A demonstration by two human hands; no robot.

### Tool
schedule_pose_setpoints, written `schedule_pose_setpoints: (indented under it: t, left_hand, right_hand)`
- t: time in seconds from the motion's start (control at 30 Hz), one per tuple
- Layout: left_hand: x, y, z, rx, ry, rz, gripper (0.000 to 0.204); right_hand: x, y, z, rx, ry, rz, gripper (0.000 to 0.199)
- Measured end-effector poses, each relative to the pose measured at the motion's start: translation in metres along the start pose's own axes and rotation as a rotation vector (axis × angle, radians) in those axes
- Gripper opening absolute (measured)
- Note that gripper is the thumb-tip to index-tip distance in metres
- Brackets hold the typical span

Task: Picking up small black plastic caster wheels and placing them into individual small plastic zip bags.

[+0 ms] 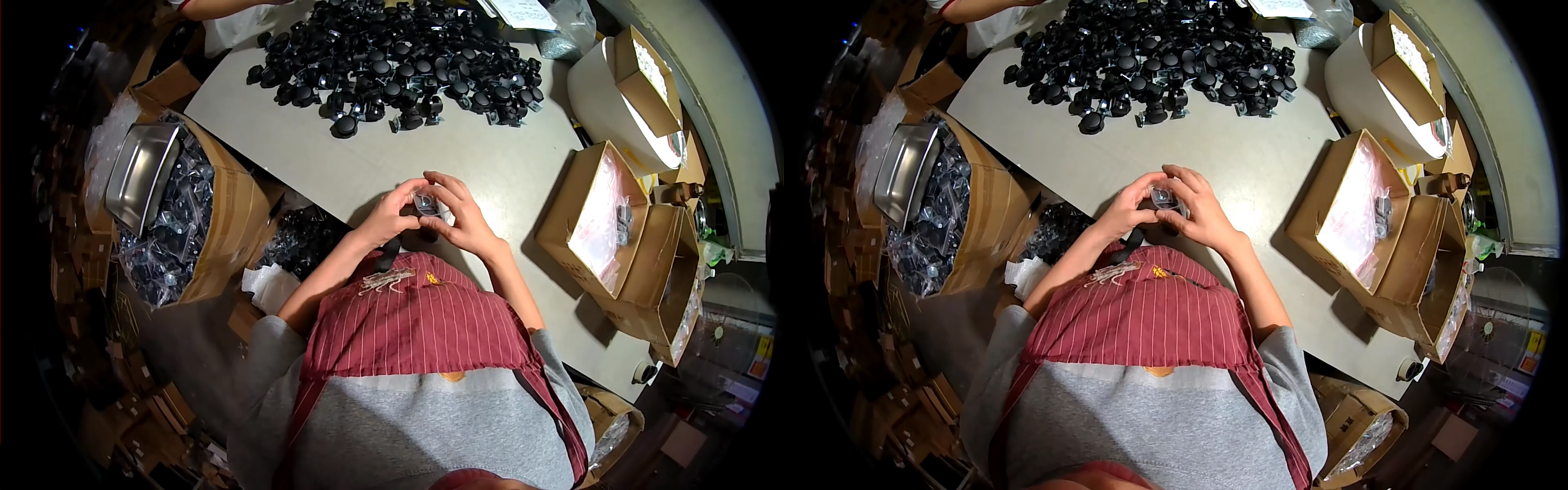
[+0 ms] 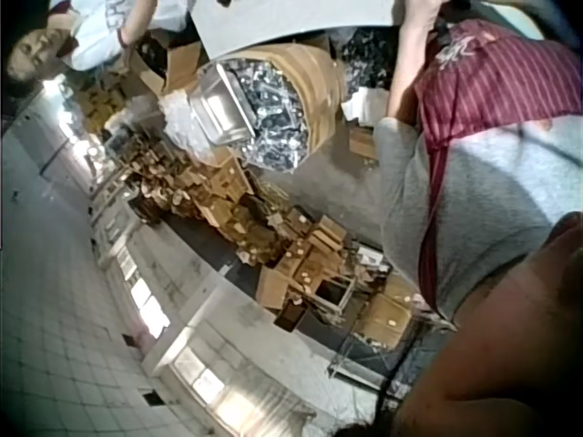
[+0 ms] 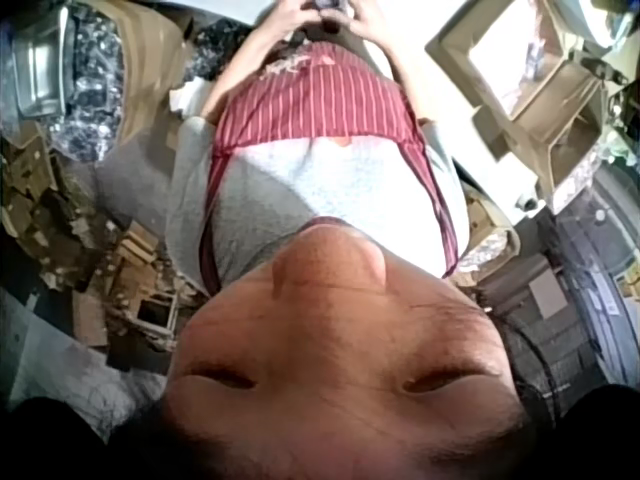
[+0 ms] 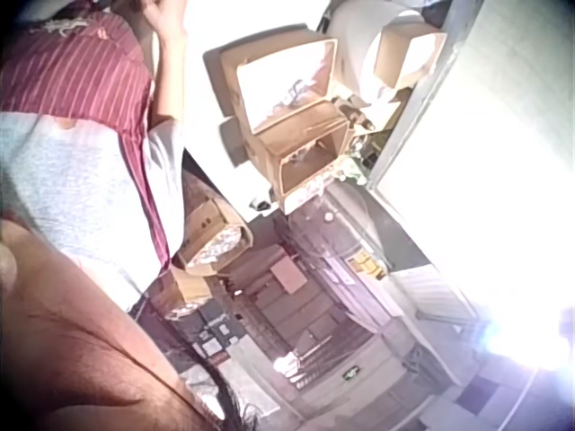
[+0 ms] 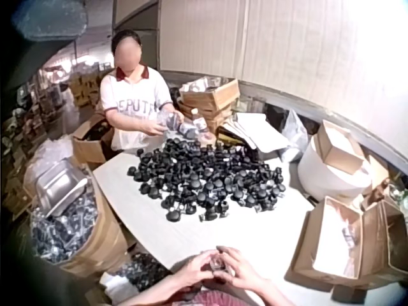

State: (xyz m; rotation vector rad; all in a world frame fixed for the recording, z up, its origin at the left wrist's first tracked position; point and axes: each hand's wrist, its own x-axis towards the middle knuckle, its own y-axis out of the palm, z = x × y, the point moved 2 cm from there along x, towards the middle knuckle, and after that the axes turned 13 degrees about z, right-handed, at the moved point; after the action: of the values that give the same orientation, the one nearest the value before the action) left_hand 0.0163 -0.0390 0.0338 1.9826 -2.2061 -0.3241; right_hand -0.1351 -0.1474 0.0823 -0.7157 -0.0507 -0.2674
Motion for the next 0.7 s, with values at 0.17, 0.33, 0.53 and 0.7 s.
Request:
schedule_pose_setpoints:
  t: [0.17,0.33,0.53,0.7]
  left_hand:
    - [-0.006,-0.004,-0.003,-0.157,-0.050,0.041,0.057]
    - [-0.012,-0.008,-0.013,0.195,0.018,-0.088,0.038]
    - [-0.015,-0.004,-0.046,0.609,0.068,-0.136,0.015]
    - [-0.010,-0.007,-0.061,0.859,0.025,-0.073,0.011]
  right_hand:
    - [-0.007,-0.003,-0.009,0.060,0.025,-0.103,0.017]
    - [-0.014,-0.002,-0.012,0.073,0.055,-0.138,0.010]
    - [-0.016,-0.006,-0.007,0.116,0.067,-0.134,0.010]
    - [-0.018,-0.008,-0.005,0.084,0.046,-0.071,0.013]
